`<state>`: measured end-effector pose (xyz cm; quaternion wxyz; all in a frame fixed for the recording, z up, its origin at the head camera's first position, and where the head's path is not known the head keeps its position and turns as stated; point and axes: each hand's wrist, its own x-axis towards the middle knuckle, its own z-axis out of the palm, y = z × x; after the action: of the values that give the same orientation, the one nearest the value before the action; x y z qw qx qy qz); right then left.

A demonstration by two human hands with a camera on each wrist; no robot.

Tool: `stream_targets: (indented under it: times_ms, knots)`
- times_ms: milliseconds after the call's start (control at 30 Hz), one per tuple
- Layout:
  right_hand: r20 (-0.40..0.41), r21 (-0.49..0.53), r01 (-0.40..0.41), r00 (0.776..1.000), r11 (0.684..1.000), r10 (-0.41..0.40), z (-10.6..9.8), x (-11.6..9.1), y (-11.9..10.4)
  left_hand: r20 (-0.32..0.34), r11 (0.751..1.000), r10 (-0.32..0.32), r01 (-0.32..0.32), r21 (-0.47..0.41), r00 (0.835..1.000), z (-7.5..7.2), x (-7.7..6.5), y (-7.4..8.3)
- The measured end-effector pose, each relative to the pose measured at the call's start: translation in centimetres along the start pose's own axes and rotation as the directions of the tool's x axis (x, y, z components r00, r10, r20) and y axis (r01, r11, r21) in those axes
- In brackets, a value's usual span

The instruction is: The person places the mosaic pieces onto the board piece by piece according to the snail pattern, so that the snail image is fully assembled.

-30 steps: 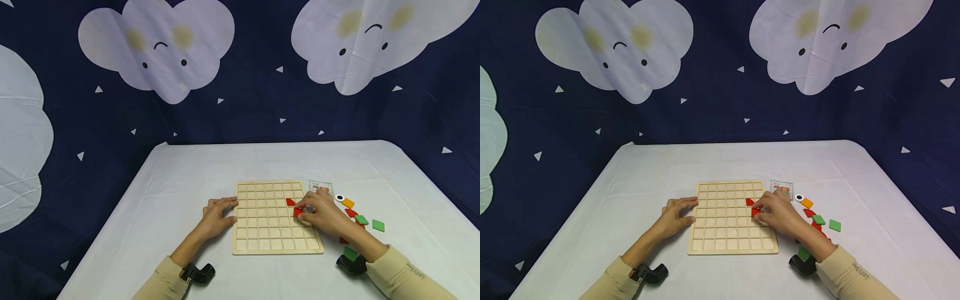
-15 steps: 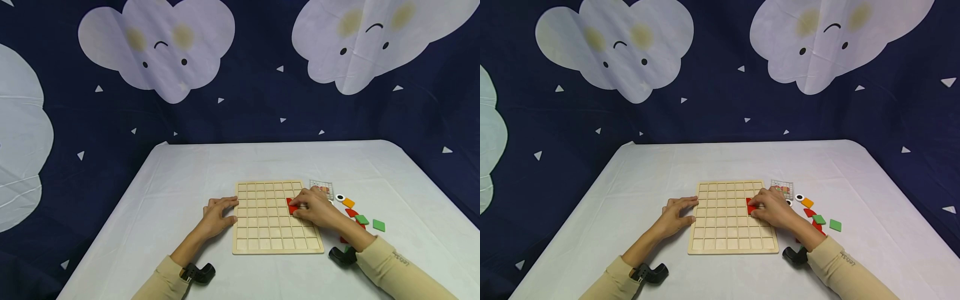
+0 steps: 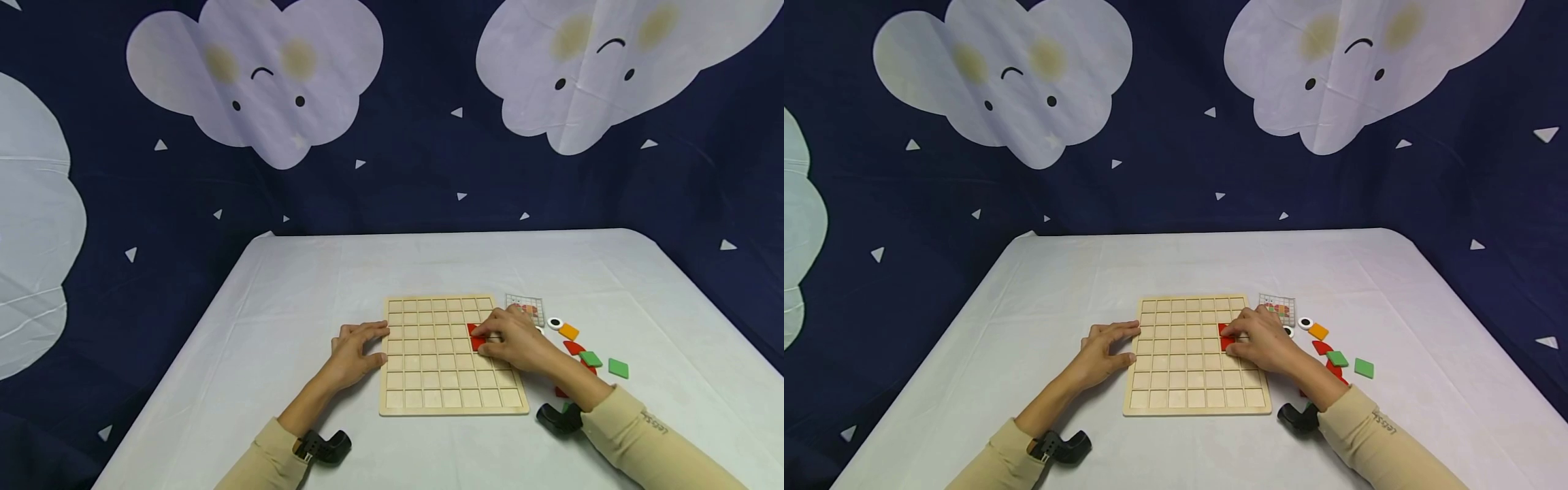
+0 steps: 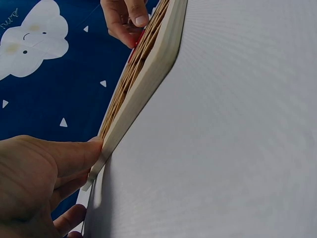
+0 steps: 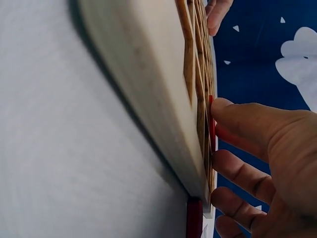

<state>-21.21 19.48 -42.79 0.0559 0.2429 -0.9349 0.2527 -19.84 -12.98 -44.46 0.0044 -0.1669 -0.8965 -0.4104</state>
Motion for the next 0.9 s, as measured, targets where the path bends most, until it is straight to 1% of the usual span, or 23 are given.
stream_targets:
  times_ms: [67, 200, 333, 500, 667, 767, 900]
  knots:
    - [0.004, 0.005, -0.007, 1.0, 1.0, 0.007, -0.1, 0.0, 0.0, 0.002, 1.0, 0.0, 0.0, -0.001, 1.0, 0.0, 0.0, 0.0]
    - [0.013, 0.007, -0.048, 0.999, 0.999, 0.048, -0.6, -0.1, -0.1, 0.008, 1.0, -0.002, 0.002, -0.004, 1.0, 0.0, 0.0, 0.0]
    - [0.009, 0.016, -0.093, 0.996, 0.996, 0.093, -1.7, -0.6, -0.1, 0.01, 1.0, -0.006, 0.006, -0.008, 1.0, -0.1, 0.0, 0.1]
    - [-0.013, 0.027, -0.139, 0.99, 0.99, 0.14, -3.4, -1.6, 0.5, 0.007, 1.0, -0.013, 0.013, -0.006, 1.0, -0.1, 0.0, 0.2]
    - [-0.064, 0.008, -0.209, 0.976, 0.978, 0.209, -4.7, -2.6, 2.1, 0.005, 1.0, -0.014, 0.014, -0.011, 1.0, -0.1, 0.0, 0.1]
    - [-0.099, -0.002, -0.257, 0.962, 0.966, 0.255, -5.3, -3.2, 3.2, 0.003, 1.0, -0.013, 0.013, -0.013, 1.0, 0.0, 0.0, 0.1]
    - [-0.119, -0.028, -0.32, 0.942, 0.947, 0.315, -5.9, -4.0, 4.5, -0.001, 1.0, -0.007, 0.007, -0.013, 1.0, 0.0, 0.0, 0.1]
